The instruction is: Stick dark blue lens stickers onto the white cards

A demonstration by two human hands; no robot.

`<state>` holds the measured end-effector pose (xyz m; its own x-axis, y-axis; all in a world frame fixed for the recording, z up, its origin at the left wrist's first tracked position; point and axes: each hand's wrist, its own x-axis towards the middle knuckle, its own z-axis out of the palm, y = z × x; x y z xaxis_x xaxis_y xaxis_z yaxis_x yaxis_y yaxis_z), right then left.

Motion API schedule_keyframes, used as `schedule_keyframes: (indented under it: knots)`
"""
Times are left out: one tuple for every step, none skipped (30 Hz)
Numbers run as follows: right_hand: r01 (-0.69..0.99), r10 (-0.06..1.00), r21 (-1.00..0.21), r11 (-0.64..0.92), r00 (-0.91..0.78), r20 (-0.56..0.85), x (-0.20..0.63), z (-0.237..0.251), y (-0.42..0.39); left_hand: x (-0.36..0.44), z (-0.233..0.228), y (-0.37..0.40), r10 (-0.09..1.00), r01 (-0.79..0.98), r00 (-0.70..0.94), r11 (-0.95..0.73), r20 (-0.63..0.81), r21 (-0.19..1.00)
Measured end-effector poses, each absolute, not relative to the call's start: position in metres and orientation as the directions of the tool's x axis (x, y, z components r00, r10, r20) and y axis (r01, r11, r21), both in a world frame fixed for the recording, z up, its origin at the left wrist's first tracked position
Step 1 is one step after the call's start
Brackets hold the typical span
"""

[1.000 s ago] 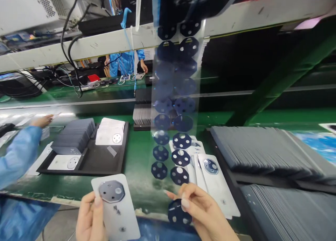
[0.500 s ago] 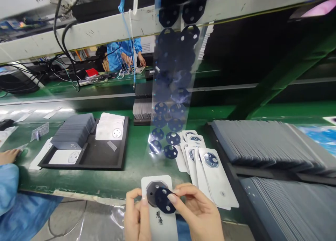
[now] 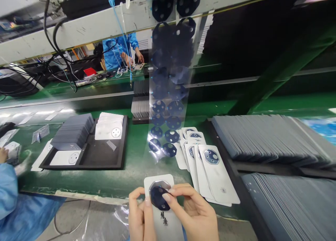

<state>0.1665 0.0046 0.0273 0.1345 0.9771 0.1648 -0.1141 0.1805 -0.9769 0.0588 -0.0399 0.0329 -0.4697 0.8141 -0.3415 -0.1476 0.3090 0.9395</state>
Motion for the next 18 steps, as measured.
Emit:
schedule_keyframes:
  knots:
    - [-0.113,0.977,-0.977,0.180,0.139,0.164,0.1660,0.0275,0.0044,0.0602,0.0325,-0.0398,0.812,-0.155,-0.477,0.298,-0.335,0.942]
    - [-0.114,0.976,-0.977,0.178,0.145,0.161,0.1654,0.0279,0.0044,0.0616,0.0323,-0.0396,0.812,-0.165,-0.480,0.288,-0.332,0.943]
    - [-0.119,0.976,-0.977,0.177,0.152,0.158,0.1647,0.0285,0.0044,0.0628,0.0324,-0.0394,0.813,-0.173,-0.479,0.282,-0.330,0.944]
    - [-0.127,0.975,-0.977,0.171,0.161,0.150,0.1639,0.0292,0.0046,0.0637,0.0329,-0.0391,0.815,-0.176,-0.478,0.278,-0.329,0.944]
    - [-0.138,0.975,-0.977,0.162,0.172,0.137,0.1632,0.0298,0.0048,0.0641,0.0335,-0.0388,0.816,-0.175,-0.476,0.277,-0.328,0.945]
    - [-0.149,0.976,-0.977,0.153,0.179,0.126,0.1627,0.0303,0.0051,0.0641,0.0343,-0.0385,0.817,-0.170,-0.474,0.280,-0.327,0.945]
    - [-0.157,0.977,-0.976,0.149,0.178,0.120,0.1622,0.0306,0.0054,0.0637,0.0352,-0.0382,0.818,-0.164,-0.472,0.286,-0.330,0.944]
    - [-0.161,0.977,-0.976,0.149,0.175,0.121,0.1620,0.0307,0.0057,0.0630,0.0360,-0.0380,0.817,-0.158,-0.469,0.294,-0.334,0.943]
    - [-0.162,0.978,-0.975,0.152,0.168,0.125,0.1619,0.0306,0.0061,0.0622,0.0366,-0.0377,0.817,-0.156,-0.467,0.302,-0.339,0.941]
    - [-0.160,0.978,-0.974,0.157,0.161,0.132,0.1620,0.0303,0.0064,0.0612,0.0370,-0.0375,0.816,-0.156,-0.463,0.309,-0.345,0.938]
    - [-0.159,0.978,-0.974,0.163,0.153,0.139,0.1621,0.0299,0.0068,0.0603,0.0371,-0.0374,0.817,-0.158,-0.458,0.313,-0.350,0.937]
    - [-0.159,0.978,-0.973,0.167,0.150,0.143,0.1622,0.0295,0.0071,0.0595,0.0369,-0.0374,0.819,-0.160,-0.452,0.315,-0.353,0.935]
    - [-0.161,0.978,-0.973,0.167,0.150,0.143,0.1623,0.0292,0.0074,0.0589,0.0365,-0.0375,0.822,-0.161,-0.445,0.316,-0.355,0.935]
    - [-0.162,0.978,-0.973,0.167,0.150,0.143,0.1624,0.0289,0.0076,0.0585,0.0358,-0.0377,0.826,-0.159,-0.439,0.318,-0.355,0.935]
    - [-0.162,0.979,-0.973,0.166,0.148,0.142,0.1625,0.0287,0.0077,0.0582,0.0351,-0.0379,0.828,-0.154,-0.435,0.319,-0.354,0.935]
    - [-0.160,0.979,-0.973,0.166,0.147,0.143,0.1625,0.0286,0.0077,0.0582,0.0344,-0.0383,0.829,-0.148,-0.435,0.318,-0.351,0.936]
    - [-0.155,0.979,-0.974,0.166,0.146,0.144,0.1625,0.0285,0.0077,0.0583,0.0336,-0.0386,0.830,-0.141,-0.438,0.317,-0.346,0.938]
    - [-0.149,0.979,-0.975,0.167,0.146,0.145,0.1625,0.0284,0.0077,0.0586,0.0329,-0.0388,0.828,-0.133,-0.445,0.315,-0.341,0.940]
